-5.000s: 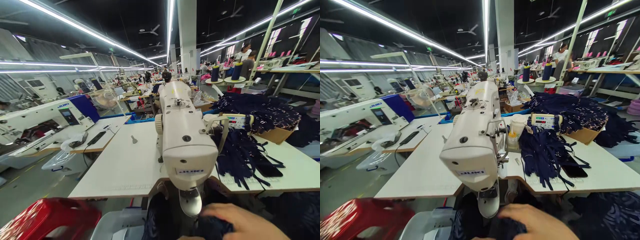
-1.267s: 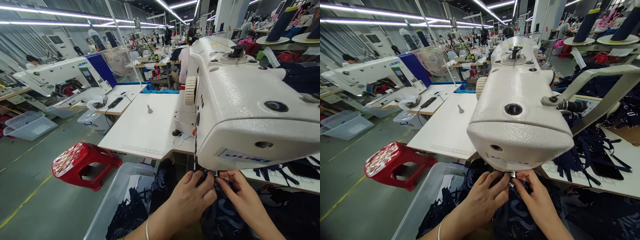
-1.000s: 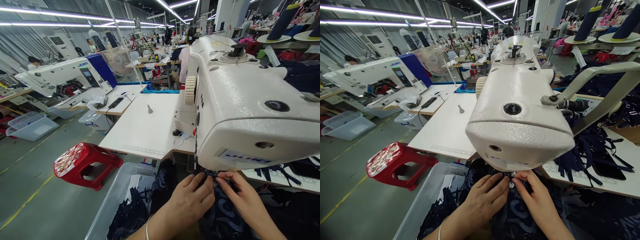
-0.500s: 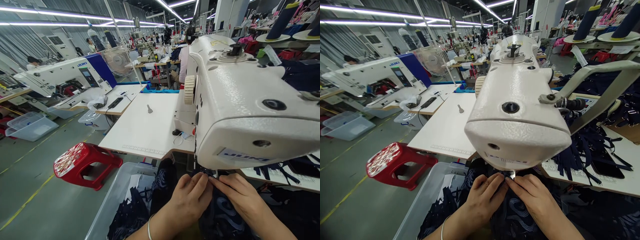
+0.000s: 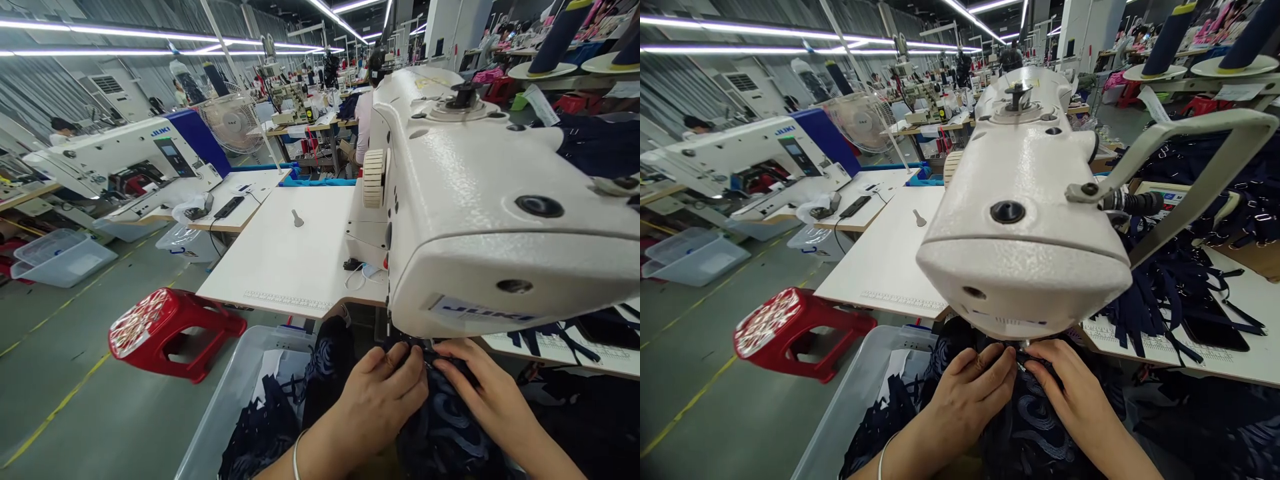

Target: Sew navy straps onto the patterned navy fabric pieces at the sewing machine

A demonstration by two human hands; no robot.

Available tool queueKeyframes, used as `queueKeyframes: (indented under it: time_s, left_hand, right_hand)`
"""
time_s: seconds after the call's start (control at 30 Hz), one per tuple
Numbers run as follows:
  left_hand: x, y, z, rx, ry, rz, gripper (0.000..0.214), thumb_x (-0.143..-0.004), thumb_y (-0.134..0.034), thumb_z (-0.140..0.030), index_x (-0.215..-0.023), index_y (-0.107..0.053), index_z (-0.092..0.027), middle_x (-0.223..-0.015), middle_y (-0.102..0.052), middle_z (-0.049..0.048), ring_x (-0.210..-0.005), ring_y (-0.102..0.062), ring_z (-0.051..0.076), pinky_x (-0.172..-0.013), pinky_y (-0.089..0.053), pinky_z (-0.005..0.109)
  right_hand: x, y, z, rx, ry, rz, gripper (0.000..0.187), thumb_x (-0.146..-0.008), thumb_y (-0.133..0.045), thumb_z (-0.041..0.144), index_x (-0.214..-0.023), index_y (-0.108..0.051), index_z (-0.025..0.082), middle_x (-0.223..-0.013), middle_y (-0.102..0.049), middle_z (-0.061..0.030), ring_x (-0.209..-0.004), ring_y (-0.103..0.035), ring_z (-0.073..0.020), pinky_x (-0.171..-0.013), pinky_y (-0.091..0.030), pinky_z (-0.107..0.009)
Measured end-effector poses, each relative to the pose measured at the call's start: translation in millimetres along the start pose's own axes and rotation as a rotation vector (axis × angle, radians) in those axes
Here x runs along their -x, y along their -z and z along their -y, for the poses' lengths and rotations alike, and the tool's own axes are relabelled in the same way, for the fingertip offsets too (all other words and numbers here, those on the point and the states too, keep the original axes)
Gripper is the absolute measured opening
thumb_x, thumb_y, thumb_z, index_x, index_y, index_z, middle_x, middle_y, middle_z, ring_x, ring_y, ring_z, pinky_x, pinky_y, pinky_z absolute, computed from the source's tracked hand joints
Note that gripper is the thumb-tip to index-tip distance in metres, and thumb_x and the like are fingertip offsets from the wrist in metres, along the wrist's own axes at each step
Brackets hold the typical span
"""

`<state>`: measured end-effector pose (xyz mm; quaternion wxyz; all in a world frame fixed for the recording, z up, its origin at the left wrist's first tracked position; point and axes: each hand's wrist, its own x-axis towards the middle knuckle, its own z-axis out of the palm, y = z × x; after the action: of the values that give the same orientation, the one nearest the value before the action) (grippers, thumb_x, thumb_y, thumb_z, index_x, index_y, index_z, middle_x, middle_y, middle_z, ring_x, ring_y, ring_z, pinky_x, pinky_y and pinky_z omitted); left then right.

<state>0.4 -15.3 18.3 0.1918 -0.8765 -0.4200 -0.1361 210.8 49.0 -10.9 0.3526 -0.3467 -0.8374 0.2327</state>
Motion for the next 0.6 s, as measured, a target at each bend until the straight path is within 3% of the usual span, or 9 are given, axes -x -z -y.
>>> queueKeyframes:
  time_s: [0.17,0.37,0.5,0.6]
  left_hand:
    - [1.5,-3.9,-0.7,0.035,0.017,-0.059,0.031,-0.099,-0.039,-0.017,-0.118,-0.063,-0.019,-0.136,-0.054,0.0047,-0.122,-0.048,0.019,-0.096,-0.036,0.031]
    - [2.3,-10.4,-6.3,0.04,0.118,-0.154,0.028,-0.097,-0.044,-0.016,-0.117,-0.064,-0.018,-0.113,-0.062,0.0048,-0.118,-0.051,0.016,-0.09,-0.037,0.029]
    - [2.5,-8.9,-6.4,0.028,0.118,-0.171,0.028,-0.097,-0.046,-0.012,-0.116,-0.065,-0.018,-0.114,-0.061,0.0032,-0.119,-0.052,0.017,-0.09,-0.036,0.031]
    - [6.4,-6.5,-5.1,0.046,0.121,-0.158,0.031,-0.097,-0.044,-0.01,-0.12,-0.064,-0.019,-0.117,-0.062,0.0021,-0.123,-0.049,0.018,-0.092,-0.034,0.032]
  right_hand:
    - [-0.8,3.6,0.4,0.083,0.134,0.086,0.04,-0.098,-0.045,0.016,-0.134,-0.051,0.032,-0.104,-0.059,-0.0034,-0.099,-0.06,-0.0142,-0.084,-0.053,-0.023]
    - [-0.2,10.2,-4.5,0.173,0.265,0.089,0.04,-0.099,-0.042,0.018,-0.135,-0.054,0.03,-0.104,-0.063,-0.005,-0.101,-0.059,-0.0166,-0.089,-0.052,-0.027]
    - [-0.6,15.4,-7.0,0.219,0.288,0.143,0.04,-0.1,-0.039,0.018,-0.136,-0.054,0.027,-0.105,-0.065,-0.0066,-0.101,-0.059,-0.0182,-0.091,-0.05,-0.031]
    - [-4.2,17.4,-6.6,0.171,0.302,0.121,0.039,-0.097,-0.042,0.012,-0.127,-0.061,0.029,-0.101,-0.065,-0.0052,-0.098,-0.06,-0.0169,-0.087,-0.051,-0.028]
